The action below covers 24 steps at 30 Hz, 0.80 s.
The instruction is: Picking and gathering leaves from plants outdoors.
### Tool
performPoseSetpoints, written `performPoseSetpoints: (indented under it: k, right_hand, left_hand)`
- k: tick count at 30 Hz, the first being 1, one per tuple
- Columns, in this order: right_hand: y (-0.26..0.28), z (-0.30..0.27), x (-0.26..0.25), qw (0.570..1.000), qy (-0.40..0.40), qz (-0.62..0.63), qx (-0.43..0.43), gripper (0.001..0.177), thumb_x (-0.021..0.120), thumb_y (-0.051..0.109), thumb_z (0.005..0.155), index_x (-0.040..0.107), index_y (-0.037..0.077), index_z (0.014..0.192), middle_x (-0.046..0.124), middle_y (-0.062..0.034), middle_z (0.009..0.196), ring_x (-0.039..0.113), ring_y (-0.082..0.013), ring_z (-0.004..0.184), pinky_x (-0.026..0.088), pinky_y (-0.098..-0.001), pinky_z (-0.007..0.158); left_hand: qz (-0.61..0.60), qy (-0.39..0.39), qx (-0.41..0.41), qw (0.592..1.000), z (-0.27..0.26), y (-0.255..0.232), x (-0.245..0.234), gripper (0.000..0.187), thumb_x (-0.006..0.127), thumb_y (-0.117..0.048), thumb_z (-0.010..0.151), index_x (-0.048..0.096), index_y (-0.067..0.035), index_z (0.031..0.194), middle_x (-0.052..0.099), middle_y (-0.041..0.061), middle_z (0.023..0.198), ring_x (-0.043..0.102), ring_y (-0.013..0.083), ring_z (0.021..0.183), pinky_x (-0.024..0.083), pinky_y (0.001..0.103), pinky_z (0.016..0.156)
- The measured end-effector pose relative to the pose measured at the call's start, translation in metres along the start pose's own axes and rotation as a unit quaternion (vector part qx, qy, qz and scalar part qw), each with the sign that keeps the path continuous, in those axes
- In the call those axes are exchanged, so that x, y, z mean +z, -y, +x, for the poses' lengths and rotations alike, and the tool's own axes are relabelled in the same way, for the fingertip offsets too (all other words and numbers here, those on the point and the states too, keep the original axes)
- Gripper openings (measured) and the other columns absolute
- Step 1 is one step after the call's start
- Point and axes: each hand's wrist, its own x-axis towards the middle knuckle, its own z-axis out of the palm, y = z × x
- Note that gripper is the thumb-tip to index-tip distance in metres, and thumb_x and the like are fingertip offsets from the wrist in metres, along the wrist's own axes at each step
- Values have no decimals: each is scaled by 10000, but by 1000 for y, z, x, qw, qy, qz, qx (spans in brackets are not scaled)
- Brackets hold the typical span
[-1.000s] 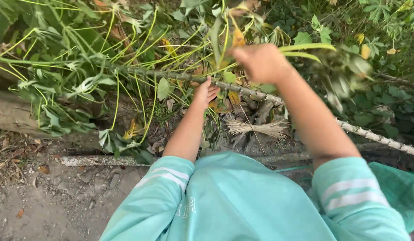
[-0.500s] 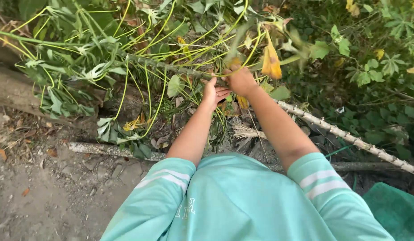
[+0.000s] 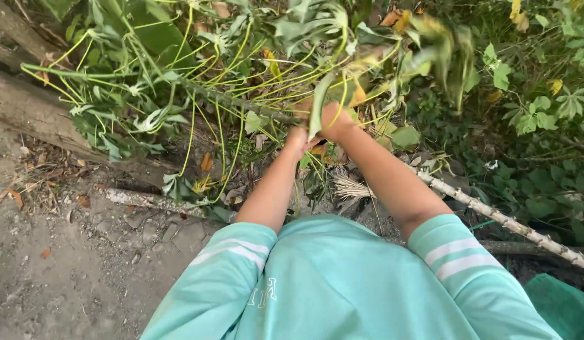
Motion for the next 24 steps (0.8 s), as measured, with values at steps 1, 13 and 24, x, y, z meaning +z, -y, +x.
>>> performPoseSetpoints:
  k: [1,13,24]
  right_hand:
    - [-2,3,2,999,-22,-8,-38,252,671,372,882,762,150,958,750,-106,982,743,-290,872,593,-441,723]
    - [-63,31,50,894,-82,421,-130,170,712,232,913,773,133,1037,752,-87,1004,718,-270,921,563,-392,848]
    - [-71,35,81,896,1,411,-167,372,657,358,924,706,128,1212,732,-128,1167,683,-257,1096,523,-382,1003]
  left_hand:
    - [12,24,13,1000,-2,-1,0,544,347,-471,1034,572,-108,1370,673,109,1253,672,240,1108,600,442,940]
    - [-77,67,24,995,-6,-5,-2,450,448,-376,1079,577,34,1215,724,207,1058,738,326,949,619,447,900]
    - [-51,46,51,996,-41,-9,1,508,540,-419,991,556,-41,1330,678,151,1210,731,320,962,610,471,887]
